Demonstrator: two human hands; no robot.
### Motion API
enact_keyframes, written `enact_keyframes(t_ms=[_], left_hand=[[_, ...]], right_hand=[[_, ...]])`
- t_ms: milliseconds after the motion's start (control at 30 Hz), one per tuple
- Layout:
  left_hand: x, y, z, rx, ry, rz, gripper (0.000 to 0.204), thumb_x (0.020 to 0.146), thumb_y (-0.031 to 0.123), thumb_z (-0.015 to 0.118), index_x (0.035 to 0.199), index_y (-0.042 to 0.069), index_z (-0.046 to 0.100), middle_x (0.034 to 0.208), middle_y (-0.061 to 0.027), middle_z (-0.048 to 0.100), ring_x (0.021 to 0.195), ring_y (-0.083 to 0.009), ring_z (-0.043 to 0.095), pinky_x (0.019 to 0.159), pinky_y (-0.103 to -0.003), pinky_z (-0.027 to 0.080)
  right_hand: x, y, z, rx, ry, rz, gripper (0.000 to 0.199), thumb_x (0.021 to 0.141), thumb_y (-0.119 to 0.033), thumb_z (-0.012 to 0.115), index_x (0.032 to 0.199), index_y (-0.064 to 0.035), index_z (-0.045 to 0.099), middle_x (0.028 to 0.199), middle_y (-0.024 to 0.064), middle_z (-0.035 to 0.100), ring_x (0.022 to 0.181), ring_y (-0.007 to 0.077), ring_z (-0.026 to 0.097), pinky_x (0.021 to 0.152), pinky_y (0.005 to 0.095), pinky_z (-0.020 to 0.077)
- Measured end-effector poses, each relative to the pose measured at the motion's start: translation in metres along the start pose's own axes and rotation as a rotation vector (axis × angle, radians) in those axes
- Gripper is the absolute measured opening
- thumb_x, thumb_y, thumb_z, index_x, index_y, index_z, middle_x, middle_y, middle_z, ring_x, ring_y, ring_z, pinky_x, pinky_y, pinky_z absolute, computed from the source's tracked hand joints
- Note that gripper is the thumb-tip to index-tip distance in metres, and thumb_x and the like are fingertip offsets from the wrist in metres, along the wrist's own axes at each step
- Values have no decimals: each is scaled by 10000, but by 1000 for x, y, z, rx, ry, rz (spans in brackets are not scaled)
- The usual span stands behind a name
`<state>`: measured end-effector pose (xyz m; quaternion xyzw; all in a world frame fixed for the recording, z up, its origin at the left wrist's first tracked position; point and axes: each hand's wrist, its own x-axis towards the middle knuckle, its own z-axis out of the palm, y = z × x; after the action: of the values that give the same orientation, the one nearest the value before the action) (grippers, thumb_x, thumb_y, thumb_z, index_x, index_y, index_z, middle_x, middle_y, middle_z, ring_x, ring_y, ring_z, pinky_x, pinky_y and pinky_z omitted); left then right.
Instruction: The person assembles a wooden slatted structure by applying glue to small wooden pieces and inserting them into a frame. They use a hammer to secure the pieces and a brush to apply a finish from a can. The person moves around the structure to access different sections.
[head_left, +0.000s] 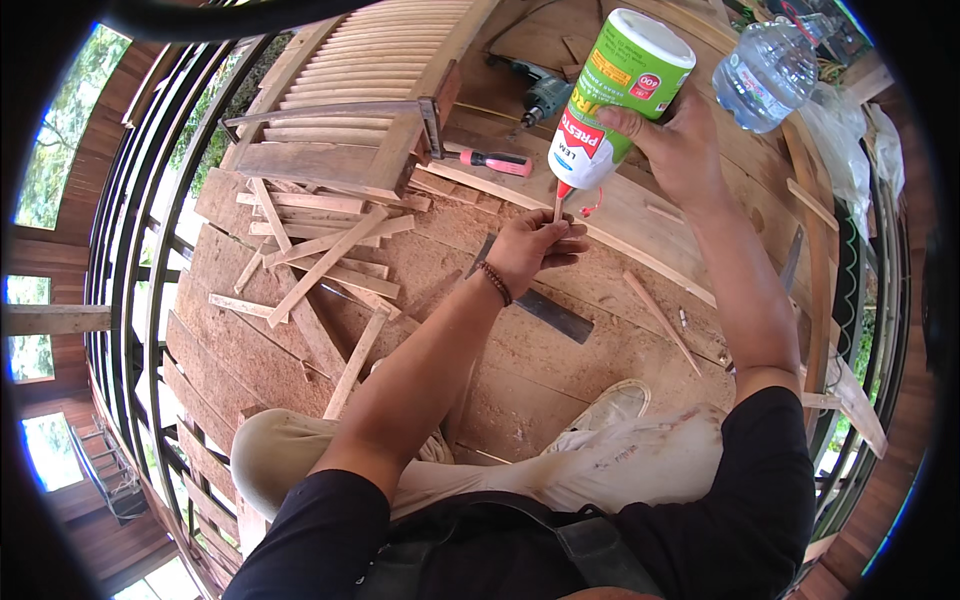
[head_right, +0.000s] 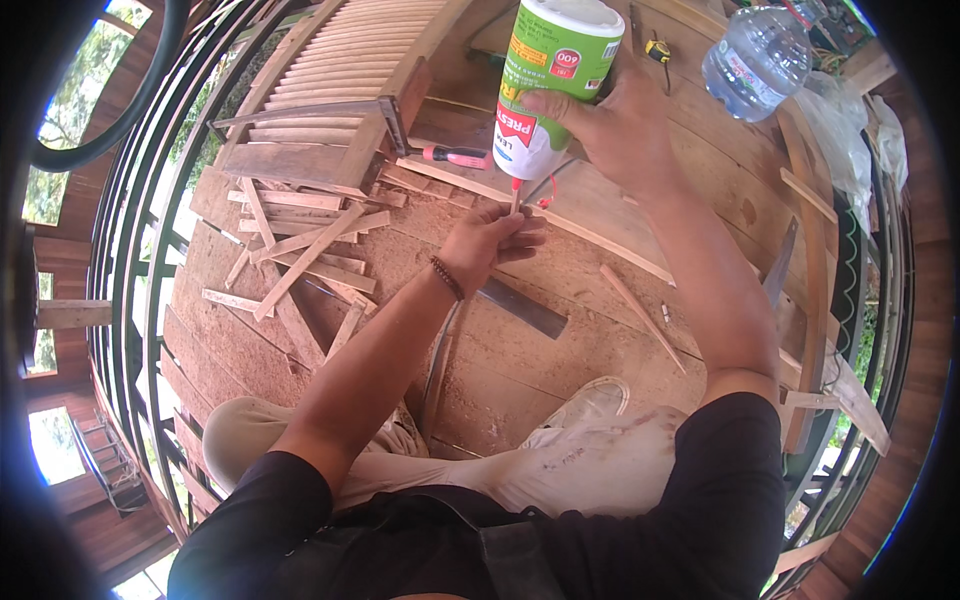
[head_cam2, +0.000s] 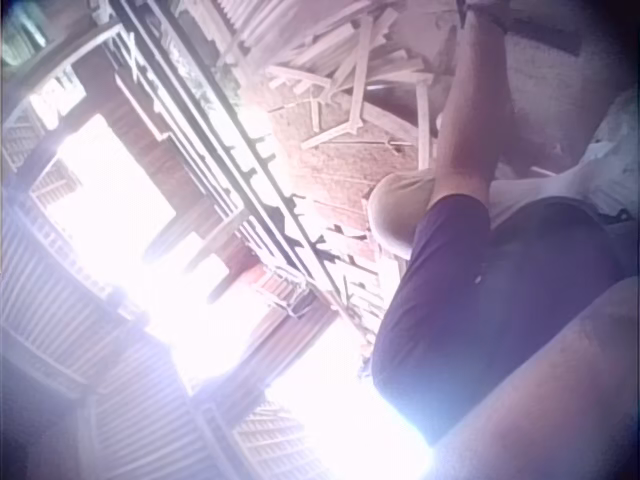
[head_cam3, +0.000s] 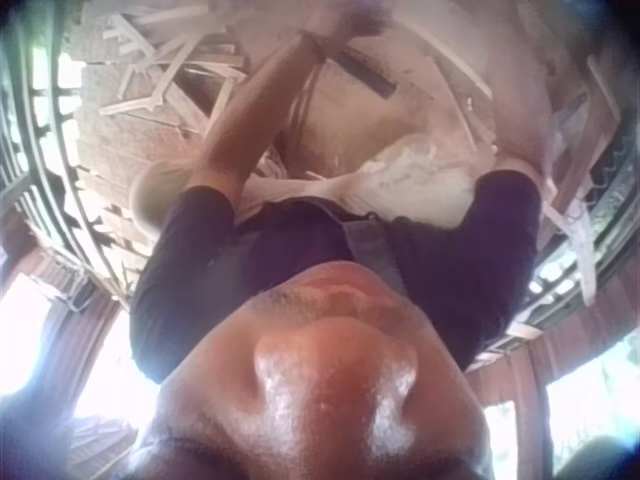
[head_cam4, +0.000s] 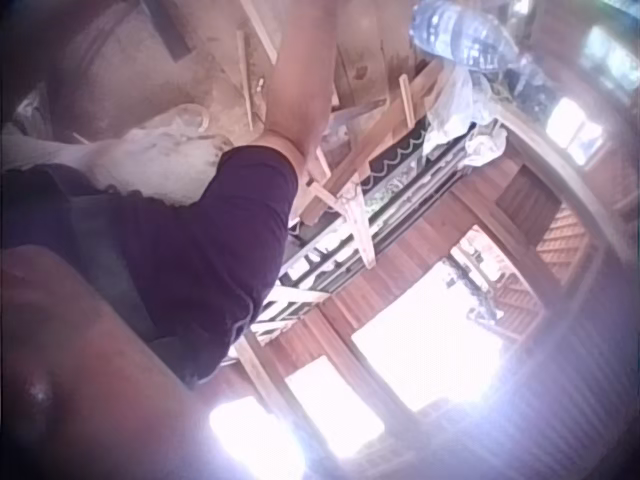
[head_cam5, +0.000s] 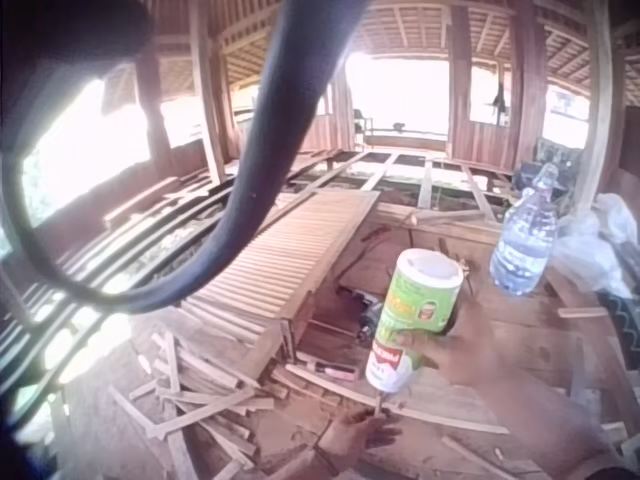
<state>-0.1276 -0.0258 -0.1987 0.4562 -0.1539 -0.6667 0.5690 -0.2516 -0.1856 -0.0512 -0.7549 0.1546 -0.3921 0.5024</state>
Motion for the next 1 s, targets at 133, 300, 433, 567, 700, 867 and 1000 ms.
enact_keyframes(t_ms=[133, 300, 433, 567, 700, 867, 1000], left_hand=[[1, -1, -1, 57, 0, 17, 271, 1039, 157, 586, 1225, -38, 560, 1170, -141, 716, 973, -235, 732, 840, -344, 627], [1, 0, 1, 79, 15, 27, 278, 1039, 167, 590, 1216, -46, 563, 1139, -153, 725, 909, -226, 739, 799, -337, 633], [1, 1, 0, 36, 22, 31, 264, 1040, 172, 594, 1194, -42, 575, 1119, -155, 729, 868, -215, 742, 784, -334, 635], [1, 1, 1, 60, 29, 13, 244, 1039, 176, 598, 1157, -37, 595, 1086, -153, 736, 822, -205, 742, 760, -320, 637], [0, 1, 3, 118, 23, -3, 267, 1038, 163, 586, 1197, -52, 589, 1107, -140, 733, 792, -156, 718, 767, -290, 607], [-1, 1, 4, 122, 21, -1, 255, 1034, 170, 597, 1172, -44, 592, 1095, -134, 735, 777, -144, 711, 760, -285, 603], [-2, 2, 5, 131, 22, -10, 263, 1031, 178, 605, 1173, -44, 595, 1096, -133, 735, 775, -142, 710, 763, -287, 603]], right_hand=[[0, -3, -5, -64, -8, -21, 448, 866, -165, 828, 1209, 29, 615, 1105, 132, 747, 1011, 197, 718, 904, 356, 573], [-2, -6, -6, -112, -8, -21, 449, 873, -163, 825, 1209, 39, 607, 1101, 130, 747, 1017, 194, 713, 908, 350, 567], [-2, -6, -6, -111, -6, -32, 468, 859, -184, 842, 1203, 37, 613, 1093, 125, 747, 999, 186, 712, 898, 345, 566], [0, -5, -7, -88, 42, -45, 455, 822, -193, 863, 1177, 9, 663, 1051, 122, 764, 961, 192, 740, 851, 350, 589], [3, 1, -12, -152, 91, -48, 479, 813, -229, 873, 1172, 8, 662, 1043, 125, 767, 951, 203, 744, 851, 348, 588], [5, 0, -17, -186, 90, -27, 477, 854, -193, 852, 1193, 45, 615, 1084, 134, 747, 986, 185, 712, 889, 347, 567], [4, 5, -19, -144, 123, -20, 505, 847, -194, 859, 1211, 45, 603, 1093, 137, 744, 997, 189, 711, 894, 349, 568]])
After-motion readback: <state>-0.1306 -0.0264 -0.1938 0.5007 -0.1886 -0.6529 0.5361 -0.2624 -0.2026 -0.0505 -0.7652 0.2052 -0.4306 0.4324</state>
